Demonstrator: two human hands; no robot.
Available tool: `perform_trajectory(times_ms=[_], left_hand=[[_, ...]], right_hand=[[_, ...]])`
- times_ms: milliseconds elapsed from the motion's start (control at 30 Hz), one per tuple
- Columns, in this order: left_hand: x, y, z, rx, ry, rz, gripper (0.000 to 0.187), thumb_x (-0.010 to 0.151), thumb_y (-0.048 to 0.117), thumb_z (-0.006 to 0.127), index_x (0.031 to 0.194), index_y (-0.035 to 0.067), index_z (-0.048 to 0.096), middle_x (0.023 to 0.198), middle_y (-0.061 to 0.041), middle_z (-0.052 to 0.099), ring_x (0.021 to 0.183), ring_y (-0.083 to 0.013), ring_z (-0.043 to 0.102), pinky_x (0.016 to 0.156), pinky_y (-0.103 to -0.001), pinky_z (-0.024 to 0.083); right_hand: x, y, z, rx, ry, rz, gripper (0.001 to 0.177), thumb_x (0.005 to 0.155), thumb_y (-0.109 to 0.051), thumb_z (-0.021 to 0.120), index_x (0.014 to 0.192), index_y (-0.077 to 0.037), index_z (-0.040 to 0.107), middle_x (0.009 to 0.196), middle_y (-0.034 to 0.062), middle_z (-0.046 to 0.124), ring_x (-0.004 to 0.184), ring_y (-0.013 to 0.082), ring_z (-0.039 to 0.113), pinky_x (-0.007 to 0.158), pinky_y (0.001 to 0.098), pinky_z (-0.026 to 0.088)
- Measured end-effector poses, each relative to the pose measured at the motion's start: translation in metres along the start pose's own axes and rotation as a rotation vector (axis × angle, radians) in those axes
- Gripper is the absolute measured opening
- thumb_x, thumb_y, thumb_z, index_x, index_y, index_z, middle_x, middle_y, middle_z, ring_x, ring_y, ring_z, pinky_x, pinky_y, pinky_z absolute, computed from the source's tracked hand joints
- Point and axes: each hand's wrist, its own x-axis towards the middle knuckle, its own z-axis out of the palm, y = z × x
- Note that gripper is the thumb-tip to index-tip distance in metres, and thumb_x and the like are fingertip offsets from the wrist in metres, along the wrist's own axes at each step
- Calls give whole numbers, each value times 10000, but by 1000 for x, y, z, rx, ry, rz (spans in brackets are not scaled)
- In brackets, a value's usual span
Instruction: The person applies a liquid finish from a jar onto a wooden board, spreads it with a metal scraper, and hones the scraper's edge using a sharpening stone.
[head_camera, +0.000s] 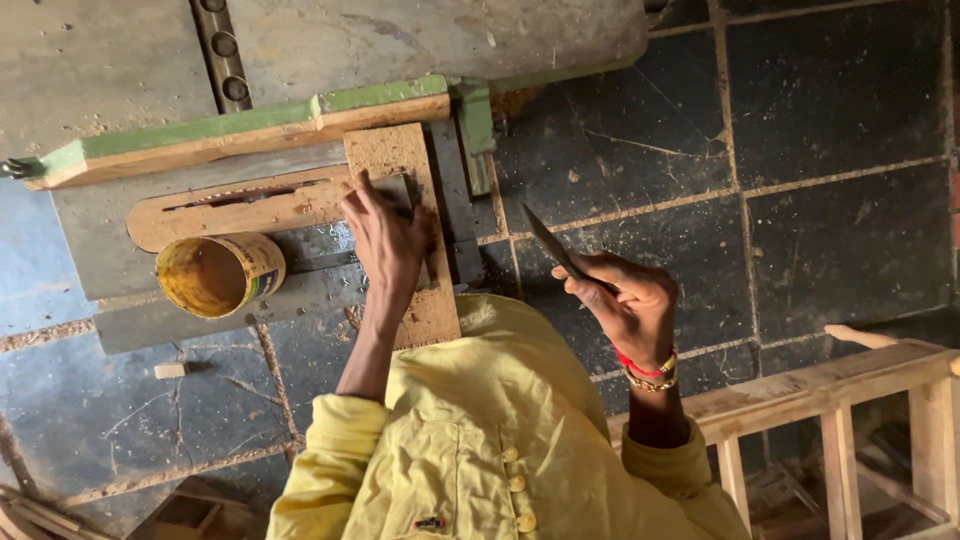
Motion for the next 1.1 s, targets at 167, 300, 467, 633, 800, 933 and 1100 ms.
perform_trajectory(times_ms=[167,300,467,633,800,933,1100], left_hand=[[-12,21,-28,-301,218,236,938,837,113,815,1570,22,238,1302,-233,385,1218,-384,507,1022,-536,559],[-18,11,-29,-167,374,311,924,785,104,869,1517,70,305,1212,-151,443,1125,-352,499,987,-580,489],[-49,-17,-4,-161,318,235,835,832,146,868,1477,53,347,1250,-210,410,1149,-357,528,948,-532,545],[-89,-33,5,-157,201,111,771,861,184,866,1448,38,388,1252,-247,436,1102,-369,559,853,-504,553],[-111,-45,12,-16,67,198,825,853,222,873,1498,34,395,1252,-246,507,1094,-393,537,927,-532,491],[-114,-50,6,112,43,270,760,874,345,869,1452,69,458,1298,-230,544,1177,-398,521,1047,-561,396],[-118,-29,-14,-11,67,527,769,884,437,776,1460,37,458,1499,-252,460,1437,-406,422,1221,-601,267]], right_hand=[[4,3,-4,0,7,-28,224,965,34,709,1189,24,711,1068,154,771,849,138,737,742,257,611],[7,-4,-2,6,-13,-31,184,991,27,688,1173,32,709,1072,148,763,871,141,733,784,265,611],[8,-4,3,-45,-17,-20,180,981,21,709,1160,44,713,1058,149,765,846,142,731,761,260,606],[12,-4,9,-14,-69,78,189,1004,-26,671,1175,50,701,1034,141,767,787,121,695,690,247,570],[27,-7,28,-144,-145,332,145,1028,-60,601,1061,56,683,902,109,767,716,101,683,610,238,516],[52,8,38,-480,-276,373,189,1004,-134,623,882,3,670,736,71,740,621,109,705,532,260,511],[74,36,57,-865,-454,90,287,1016,-268,674,853,-33,660,700,188,662,666,387,647,570,425,499]])
